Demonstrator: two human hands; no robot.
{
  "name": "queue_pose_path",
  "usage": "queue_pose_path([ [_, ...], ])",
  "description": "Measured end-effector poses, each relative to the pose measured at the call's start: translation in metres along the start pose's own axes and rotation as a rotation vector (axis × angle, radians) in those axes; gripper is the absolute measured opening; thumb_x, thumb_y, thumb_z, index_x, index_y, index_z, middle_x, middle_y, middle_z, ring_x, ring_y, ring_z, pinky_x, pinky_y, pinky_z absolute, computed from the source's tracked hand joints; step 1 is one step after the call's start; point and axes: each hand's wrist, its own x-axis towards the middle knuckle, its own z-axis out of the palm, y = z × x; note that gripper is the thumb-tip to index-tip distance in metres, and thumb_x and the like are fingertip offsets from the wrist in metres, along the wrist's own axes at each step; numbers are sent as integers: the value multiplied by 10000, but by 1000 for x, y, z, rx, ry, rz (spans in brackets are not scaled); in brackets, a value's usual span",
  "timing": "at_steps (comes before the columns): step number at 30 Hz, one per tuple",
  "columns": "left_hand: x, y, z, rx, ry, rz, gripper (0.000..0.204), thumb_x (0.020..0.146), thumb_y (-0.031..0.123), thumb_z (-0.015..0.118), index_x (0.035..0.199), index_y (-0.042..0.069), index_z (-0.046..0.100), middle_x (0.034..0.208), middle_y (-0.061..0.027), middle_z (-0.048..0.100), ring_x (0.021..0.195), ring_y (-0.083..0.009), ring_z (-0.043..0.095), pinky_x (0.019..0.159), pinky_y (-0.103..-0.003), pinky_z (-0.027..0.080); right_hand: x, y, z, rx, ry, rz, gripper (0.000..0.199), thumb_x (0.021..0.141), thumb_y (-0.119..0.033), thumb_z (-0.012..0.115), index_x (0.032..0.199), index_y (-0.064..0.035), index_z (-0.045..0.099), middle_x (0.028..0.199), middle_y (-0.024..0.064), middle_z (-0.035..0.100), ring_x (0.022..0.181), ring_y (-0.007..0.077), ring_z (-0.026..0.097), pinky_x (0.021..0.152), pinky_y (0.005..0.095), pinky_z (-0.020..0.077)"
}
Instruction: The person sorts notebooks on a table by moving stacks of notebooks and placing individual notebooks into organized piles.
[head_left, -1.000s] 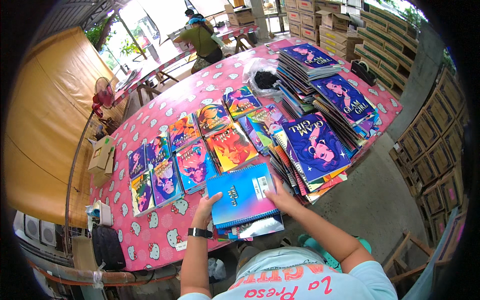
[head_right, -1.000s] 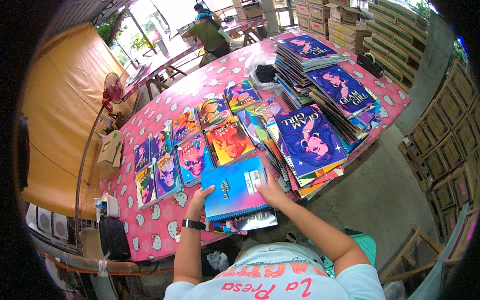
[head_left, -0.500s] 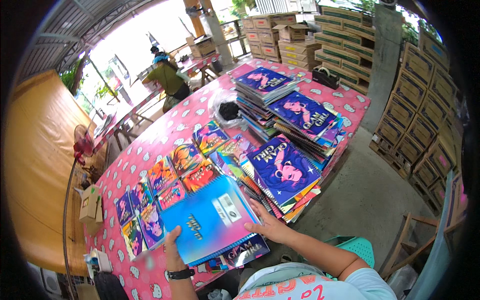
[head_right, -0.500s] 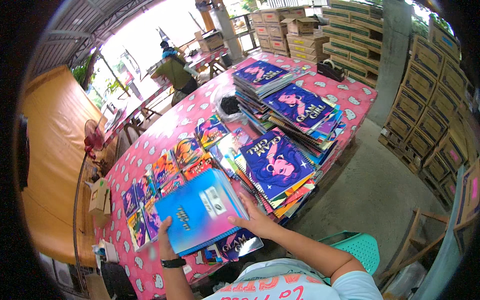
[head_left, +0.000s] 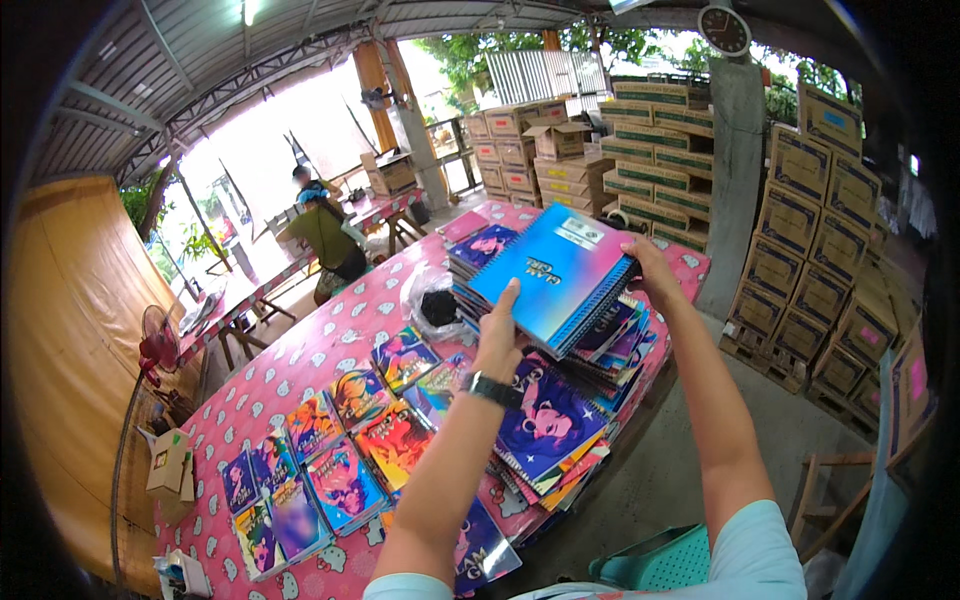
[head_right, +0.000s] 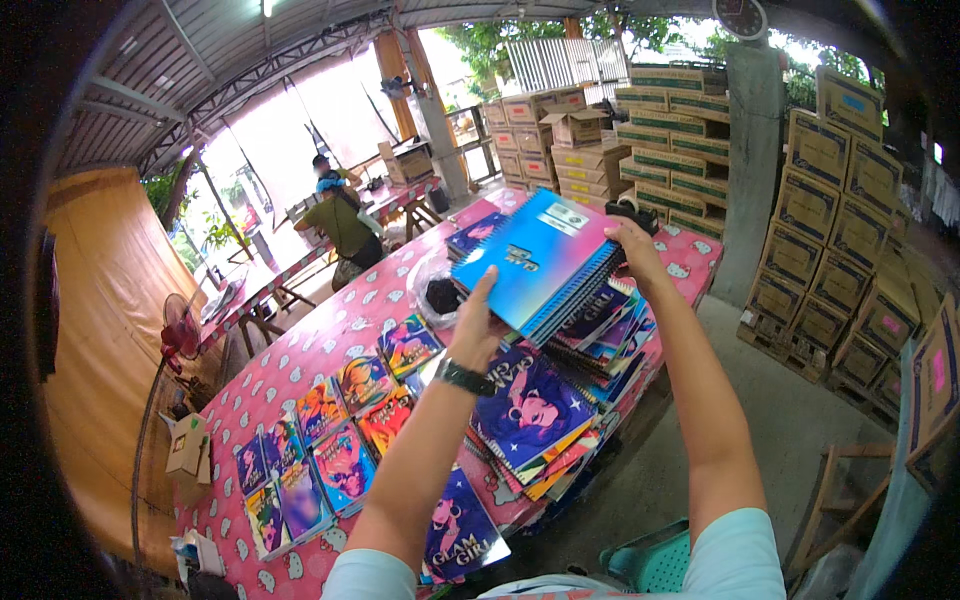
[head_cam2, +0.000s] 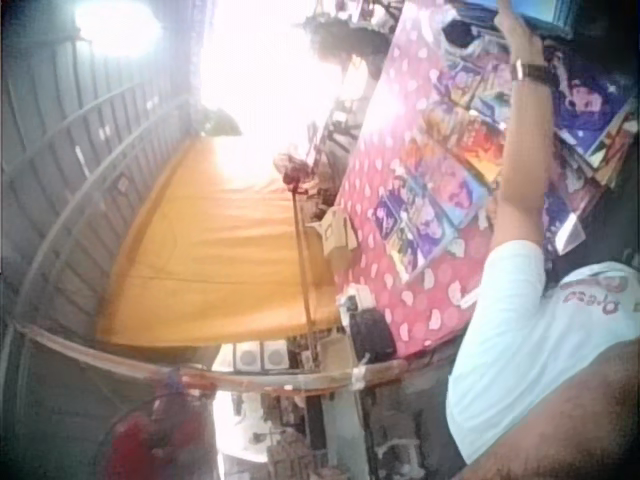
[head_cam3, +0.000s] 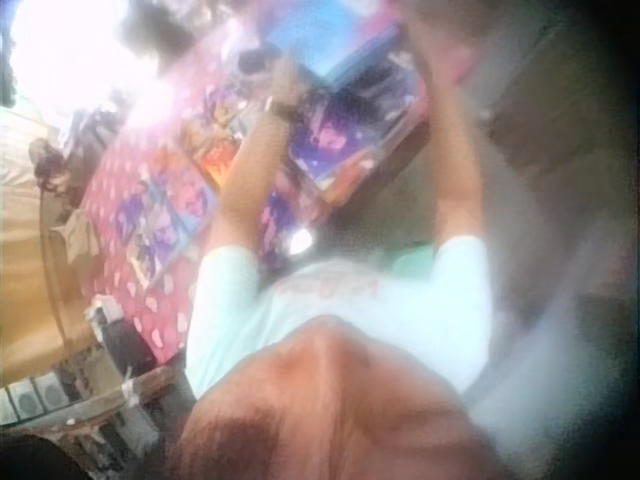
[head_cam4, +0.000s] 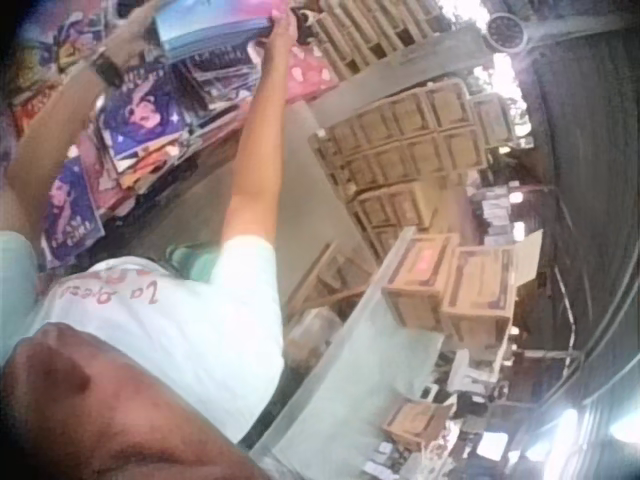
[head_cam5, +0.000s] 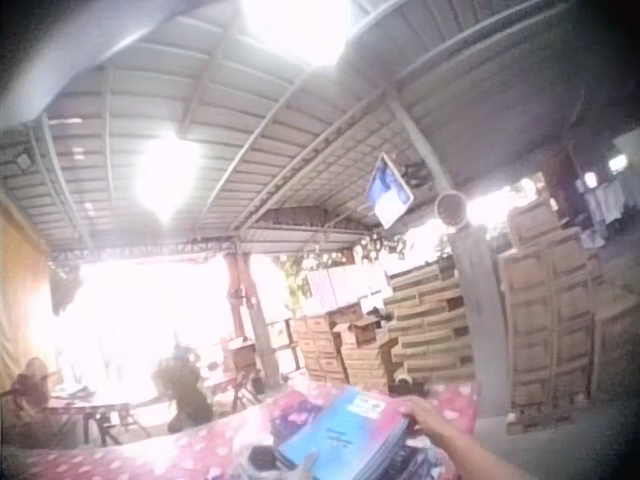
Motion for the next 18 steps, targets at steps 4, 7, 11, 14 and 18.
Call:
queue_pose_path([
  [4, 72, -54, -40, 379, 263, -198, 586, 766, 485, 643, 1123, 42, 503, 1022, -101, 592, 888, -264, 597, 700, -430, 502, 43, 100, -20, -190, 70, -54, 342, 796, -329, 576, 973, -37, 595, 801, 25, 575, 764, 139, 525, 708, 263, 412],
  [7, 65, -43, -34, 589, 191, -298, 755, 710, 617, 619, 1172, 37, 476, 1088, -120, 560, 898, -252, 583, 676, -393, 488, 47, 112, -26, -159, -6, 25, 434, 798, -348, 580, 1070, -10, 574, 852, 42, 587, 829, 147, 530, 771, 260, 401],
  [11, 21, -11, -10, 404, 228, -228, 939, 678, 714, 564, 1306, 40, 384, 1281, -120, 399, 1018, -215, 481, 842, -398, 414, 56, 94, -65, -273, 419, -327, 500, 807, -348, 581, 1174, -17, 511, 1045, 75, 558, 936, 151, 514, 811, 269, 401],
  [14, -56, 33, -82, 635, 121, 210, 754, 767, 577, 589, 1249, 19, 432, 1172, -104, 487, 1037, -241, 489, 851, -357, 422, -50, 45, 2, 118, 225, -381, 407, 852, -311, 541, 1105, 7, 530, 1085, 109, 553, 970, 180, 525, 847, 311, 412],
  [18, -196, 52, -279, 1244, 619, 411, 693, 802, 536, 564, 1200, -24, 474, 1172, -176, 517, 1093, -283, 476, 901, -385, 390, -218, 22, 70, 620, -1220, 115, 454, 881, -282, 537, 1198, 38, 479, 1173, 171, 541, 1153, 225, 485, 970, 361, 364],
])
